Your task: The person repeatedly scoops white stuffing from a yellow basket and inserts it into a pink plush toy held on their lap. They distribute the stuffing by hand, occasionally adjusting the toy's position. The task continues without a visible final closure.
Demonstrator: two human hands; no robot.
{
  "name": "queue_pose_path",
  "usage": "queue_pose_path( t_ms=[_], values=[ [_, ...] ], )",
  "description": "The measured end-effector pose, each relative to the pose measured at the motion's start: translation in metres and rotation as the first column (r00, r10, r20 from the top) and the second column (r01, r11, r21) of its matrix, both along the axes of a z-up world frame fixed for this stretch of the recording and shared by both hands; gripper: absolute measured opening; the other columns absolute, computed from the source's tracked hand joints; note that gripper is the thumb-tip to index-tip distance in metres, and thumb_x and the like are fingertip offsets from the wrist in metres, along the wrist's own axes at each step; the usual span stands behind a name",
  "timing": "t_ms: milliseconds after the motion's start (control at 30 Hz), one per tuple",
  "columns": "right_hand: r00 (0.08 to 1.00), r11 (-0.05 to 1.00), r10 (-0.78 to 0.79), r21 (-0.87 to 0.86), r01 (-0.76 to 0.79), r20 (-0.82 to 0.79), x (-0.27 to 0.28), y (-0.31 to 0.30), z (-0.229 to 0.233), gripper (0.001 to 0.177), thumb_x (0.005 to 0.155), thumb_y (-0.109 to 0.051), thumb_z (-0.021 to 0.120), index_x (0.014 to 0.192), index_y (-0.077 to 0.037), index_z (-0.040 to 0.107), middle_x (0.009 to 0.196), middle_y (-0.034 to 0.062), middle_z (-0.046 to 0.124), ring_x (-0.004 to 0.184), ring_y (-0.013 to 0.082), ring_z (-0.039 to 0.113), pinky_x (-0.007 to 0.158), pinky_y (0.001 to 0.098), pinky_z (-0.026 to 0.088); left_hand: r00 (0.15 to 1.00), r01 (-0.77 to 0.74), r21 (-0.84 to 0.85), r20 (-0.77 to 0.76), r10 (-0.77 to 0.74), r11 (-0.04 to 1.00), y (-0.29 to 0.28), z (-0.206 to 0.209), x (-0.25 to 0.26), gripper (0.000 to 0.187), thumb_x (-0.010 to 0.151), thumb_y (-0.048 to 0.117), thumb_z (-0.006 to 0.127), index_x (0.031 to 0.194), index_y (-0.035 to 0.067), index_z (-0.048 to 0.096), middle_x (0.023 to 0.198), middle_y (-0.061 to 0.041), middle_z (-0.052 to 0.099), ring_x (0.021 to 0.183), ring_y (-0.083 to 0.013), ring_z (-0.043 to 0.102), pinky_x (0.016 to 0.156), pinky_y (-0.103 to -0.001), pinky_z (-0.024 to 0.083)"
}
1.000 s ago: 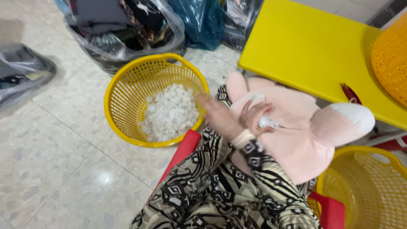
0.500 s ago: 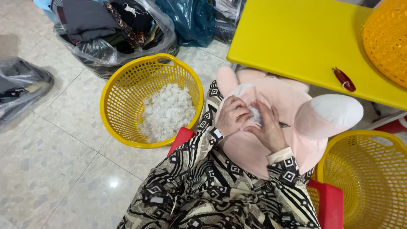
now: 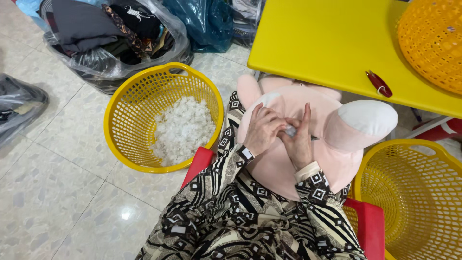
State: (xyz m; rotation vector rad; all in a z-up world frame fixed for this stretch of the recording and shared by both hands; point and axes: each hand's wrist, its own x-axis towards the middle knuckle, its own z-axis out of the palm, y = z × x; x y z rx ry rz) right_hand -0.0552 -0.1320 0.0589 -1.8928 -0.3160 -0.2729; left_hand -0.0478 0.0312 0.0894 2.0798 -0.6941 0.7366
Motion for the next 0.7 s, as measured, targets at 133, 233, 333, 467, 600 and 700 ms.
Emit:
queue_pose_path(
  t_ms=[133, 233, 333, 467, 600, 700],
  values=[
    [0.993, 0.987, -0.115, -0.114, 0.113, -0.015, 0.000, 0.004, 0.003, 0.120, 0.081, 0.002, 0.082, 0.164, -0.014, -0.002, 0.110, 0.0120, 0.071, 0.099, 0.0211, 0.071, 0.090, 0.0336, 0.057, 0.996, 0.011, -0.270, -0.086, -0.035, 0.963, 0.009, 0.016, -0.003, 0.006, 0.087, 0.007, 0.074, 0.092, 0.006, 0.071, 0.092, -0.006, 0.065, 0.102, -0.0264, 0.059, 0.104, -0.043, 0.046],
    [0.996, 0.989, -0.082, -0.122, 0.087, 0.045, 0.000, 0.005, 0.008, 0.116, 0.081, 0.007, 0.079, 0.166, -0.014, 0.002, 0.103, 0.0128, 0.062, 0.094, 0.0222, 0.066, 0.089, 0.0327, 0.057, 0.996, 0.007, -0.380, -0.085, -0.042, 0.925, 0.024, 0.025, 0.001, 0.006, 0.090, 0.006, 0.073, 0.094, 0.004, 0.069, 0.095, -0.007, 0.067, 0.104, -0.0259, 0.059, 0.097, -0.039, 0.049],
    [0.996, 0.988, -0.090, -0.127, 0.090, 0.008, -0.001, 0.007, 0.010, 0.112, 0.082, 0.008, 0.076, 0.166, -0.014, 0.006, 0.102, 0.0119, 0.063, 0.095, 0.0209, 0.066, 0.090, 0.0321, 0.055, 0.988, -0.106, -0.534, -0.149, 0.030, 0.839, 0.059, 0.020, 0.016, 0.006, 0.094, 0.010, 0.069, 0.094, 0.004, 0.068, 0.095, -0.008, 0.065, 0.096, -0.0237, 0.063, 0.089, -0.035, 0.051],
    [0.999, 1.000, -0.015, 0.009, 0.015, -0.045, -0.003, 0.005, 0.012, 0.111, 0.082, 0.009, 0.075, 0.166, -0.013, 0.006, 0.110, 0.0119, 0.065, 0.101, 0.0205, 0.065, 0.093, 0.0329, 0.054, 0.911, -0.394, -0.351, -0.032, 0.410, 0.849, 0.153, -0.030, 0.051, 0.008, 0.097, 0.012, 0.069, 0.094, 0.005, 0.071, 0.096, -0.010, 0.068, 0.099, -0.0277, 0.061, 0.093, -0.040, 0.047],
    [1.000, 0.998, -0.001, -0.055, 0.001, -0.007, -0.008, 0.006, 0.013, 0.113, 0.079, 0.009, 0.077, 0.165, -0.013, 0.006, 0.115, 0.0152, 0.065, 0.106, 0.0235, 0.065, 0.097, 0.0354, 0.052, 0.656, -0.610, 0.356, -0.273, 0.703, 0.708, 0.254, -0.133, 0.041, 0.020, 0.088, 0.021, 0.076, 0.106, 0.012, 0.076, 0.110, -0.014, 0.069, 0.109, -0.0327, 0.062, 0.098, -0.046, 0.048],
    [1.000, 0.995, -0.025, -0.092, 0.025, 0.001, -0.007, 0.006, 0.016, 0.114, 0.079, 0.006, 0.080, 0.164, -0.013, 0.007, 0.118, 0.0167, 0.066, 0.108, 0.0246, 0.066, 0.098, 0.0364, 0.053, 0.018, -0.357, 0.751, -0.589, 0.808, 0.556, 0.263, -0.192, 0.026, 0.084, 0.076, 0.035, 0.087, 0.149, 0.020, 0.045, 0.155, -0.022, 0.032, 0.135, -0.0507, 0.037, 0.106, -0.060, 0.036]
  ],
)
